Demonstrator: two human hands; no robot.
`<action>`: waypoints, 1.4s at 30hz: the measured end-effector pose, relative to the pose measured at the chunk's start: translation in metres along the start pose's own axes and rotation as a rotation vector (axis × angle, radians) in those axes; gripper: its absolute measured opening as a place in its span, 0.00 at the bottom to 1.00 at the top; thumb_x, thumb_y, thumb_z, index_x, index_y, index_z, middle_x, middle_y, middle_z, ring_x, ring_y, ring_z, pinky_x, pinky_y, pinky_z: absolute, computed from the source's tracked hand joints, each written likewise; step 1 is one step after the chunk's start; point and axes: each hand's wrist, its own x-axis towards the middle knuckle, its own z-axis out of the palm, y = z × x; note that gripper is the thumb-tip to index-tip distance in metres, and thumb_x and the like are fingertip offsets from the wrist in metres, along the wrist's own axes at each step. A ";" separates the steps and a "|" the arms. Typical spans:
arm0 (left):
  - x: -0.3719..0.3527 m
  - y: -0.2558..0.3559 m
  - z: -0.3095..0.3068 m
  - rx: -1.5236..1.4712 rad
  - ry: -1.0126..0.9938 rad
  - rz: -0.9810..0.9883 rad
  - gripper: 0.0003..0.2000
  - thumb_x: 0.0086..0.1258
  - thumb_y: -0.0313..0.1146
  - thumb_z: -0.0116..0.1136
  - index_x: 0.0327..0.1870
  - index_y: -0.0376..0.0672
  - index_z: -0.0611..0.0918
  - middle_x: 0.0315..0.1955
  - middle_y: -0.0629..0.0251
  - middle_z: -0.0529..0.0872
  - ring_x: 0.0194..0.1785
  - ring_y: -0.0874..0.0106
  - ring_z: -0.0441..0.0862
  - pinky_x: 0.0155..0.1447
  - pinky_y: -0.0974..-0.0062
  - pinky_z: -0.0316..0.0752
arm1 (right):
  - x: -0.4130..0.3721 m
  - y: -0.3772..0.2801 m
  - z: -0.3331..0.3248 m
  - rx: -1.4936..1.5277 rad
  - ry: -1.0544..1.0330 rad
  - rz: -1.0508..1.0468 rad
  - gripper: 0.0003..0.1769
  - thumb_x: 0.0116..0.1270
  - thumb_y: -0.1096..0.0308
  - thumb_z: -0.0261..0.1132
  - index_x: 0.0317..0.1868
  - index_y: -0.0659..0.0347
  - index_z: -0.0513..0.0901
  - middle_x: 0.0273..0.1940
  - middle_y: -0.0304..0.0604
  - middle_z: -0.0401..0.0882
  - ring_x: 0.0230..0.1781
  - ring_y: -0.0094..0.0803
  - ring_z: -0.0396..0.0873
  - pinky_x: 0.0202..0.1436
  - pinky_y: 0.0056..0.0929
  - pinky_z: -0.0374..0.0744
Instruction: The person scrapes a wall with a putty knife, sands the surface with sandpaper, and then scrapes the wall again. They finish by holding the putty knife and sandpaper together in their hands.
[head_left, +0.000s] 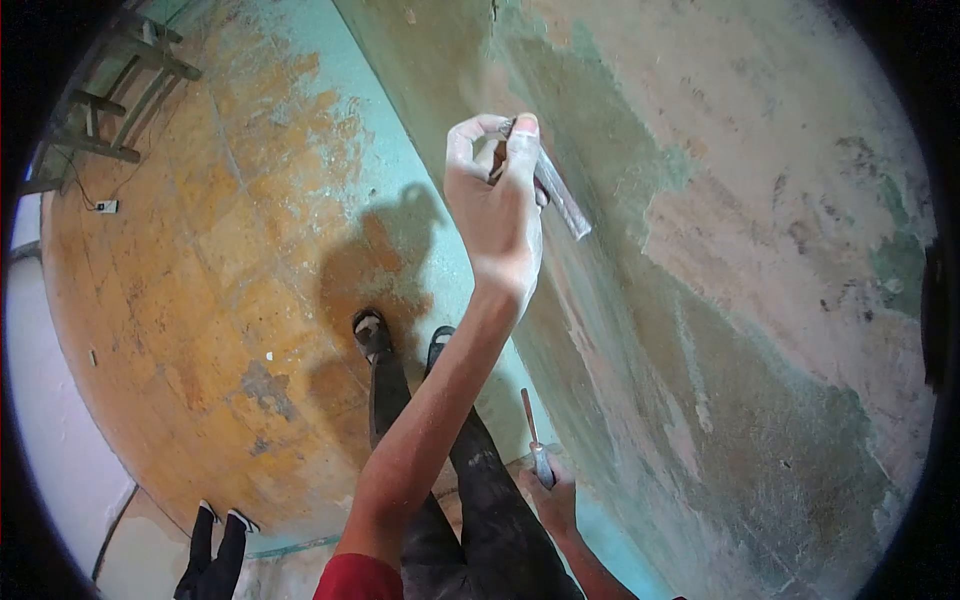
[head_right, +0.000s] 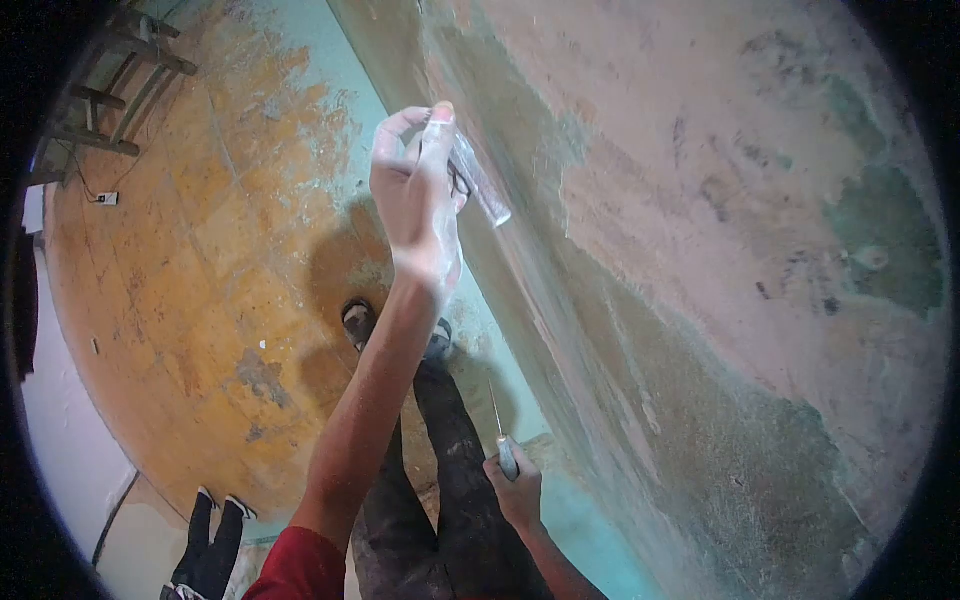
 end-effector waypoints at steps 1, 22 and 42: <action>0.000 -0.005 -0.002 0.003 0.008 -0.004 0.09 0.75 0.32 0.61 0.46 0.39 0.75 0.29 0.67 0.80 0.24 0.83 0.71 0.27 0.82 0.66 | -0.001 0.009 0.000 -0.003 -0.006 0.007 0.20 0.68 0.62 0.68 0.55 0.66 0.80 0.29 0.34 0.77 0.31 0.20 0.73 0.37 0.26 0.74; 0.038 -0.042 0.029 0.045 0.221 0.600 0.10 0.83 0.35 0.49 0.44 0.35 0.75 0.24 0.74 0.69 0.28 0.83 0.65 0.32 0.80 0.63 | 0.000 0.028 0.002 0.039 -0.032 0.035 0.23 0.67 0.58 0.68 0.56 0.66 0.80 0.32 0.36 0.77 0.33 0.24 0.74 0.40 0.27 0.75; 0.014 -0.034 0.047 0.148 0.230 0.636 0.12 0.79 0.32 0.56 0.32 0.39 0.71 0.26 0.71 0.71 0.29 0.81 0.65 0.33 0.77 0.64 | 0.005 0.023 -0.009 -0.051 -0.025 -0.009 0.18 0.67 0.61 0.68 0.49 0.66 0.80 0.31 0.40 0.78 0.33 0.26 0.75 0.41 0.30 0.76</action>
